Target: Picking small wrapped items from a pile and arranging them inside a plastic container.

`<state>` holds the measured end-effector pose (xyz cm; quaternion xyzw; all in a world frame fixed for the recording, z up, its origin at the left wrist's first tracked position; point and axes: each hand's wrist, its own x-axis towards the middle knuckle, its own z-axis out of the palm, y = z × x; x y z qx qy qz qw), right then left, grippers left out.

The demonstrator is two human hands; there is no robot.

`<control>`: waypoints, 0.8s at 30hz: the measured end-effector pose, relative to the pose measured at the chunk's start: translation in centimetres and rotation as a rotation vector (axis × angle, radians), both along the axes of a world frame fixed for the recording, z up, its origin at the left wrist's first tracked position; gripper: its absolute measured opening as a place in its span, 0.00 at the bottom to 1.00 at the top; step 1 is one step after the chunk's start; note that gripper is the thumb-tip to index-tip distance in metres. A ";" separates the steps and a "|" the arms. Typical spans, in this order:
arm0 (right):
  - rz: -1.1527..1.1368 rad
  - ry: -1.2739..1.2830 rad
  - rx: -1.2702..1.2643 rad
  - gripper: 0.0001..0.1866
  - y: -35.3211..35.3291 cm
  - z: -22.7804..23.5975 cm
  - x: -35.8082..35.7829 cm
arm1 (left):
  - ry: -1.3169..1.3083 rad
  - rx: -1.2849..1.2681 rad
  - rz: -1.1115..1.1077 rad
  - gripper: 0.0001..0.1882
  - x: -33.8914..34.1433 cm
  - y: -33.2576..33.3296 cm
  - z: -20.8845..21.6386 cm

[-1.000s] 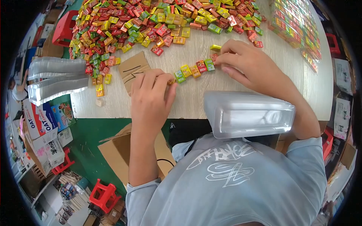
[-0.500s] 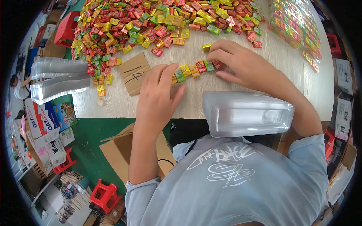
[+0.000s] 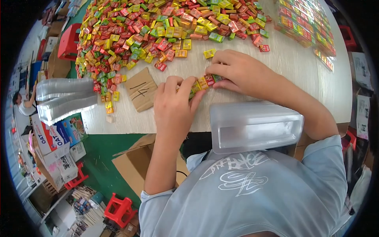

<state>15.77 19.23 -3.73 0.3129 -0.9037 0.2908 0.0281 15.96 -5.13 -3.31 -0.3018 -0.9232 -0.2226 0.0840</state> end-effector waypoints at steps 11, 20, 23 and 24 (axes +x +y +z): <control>-0.028 0.053 0.002 0.17 0.5 0.0 0.7 | -0.080 0.082 -0.080 0.20 -0.7 0.2 0.0; 0.009 0.104 -0.006 0.14 0.3 -0.4 -0.5 | 0.049 -0.013 -0.044 0.17 -1.2 0.9 0.2; -0.052 0.191 0.018 0.14 1.3 2.6 -0.5 | 0.075 0.029 -0.052 0.17 -2.1 2.0 2.7; -0.052 0.203 0.022 0.14 1.5 3.4 -0.6 | 0.093 0.059 -0.067 0.17 -2.4 2.3 3.8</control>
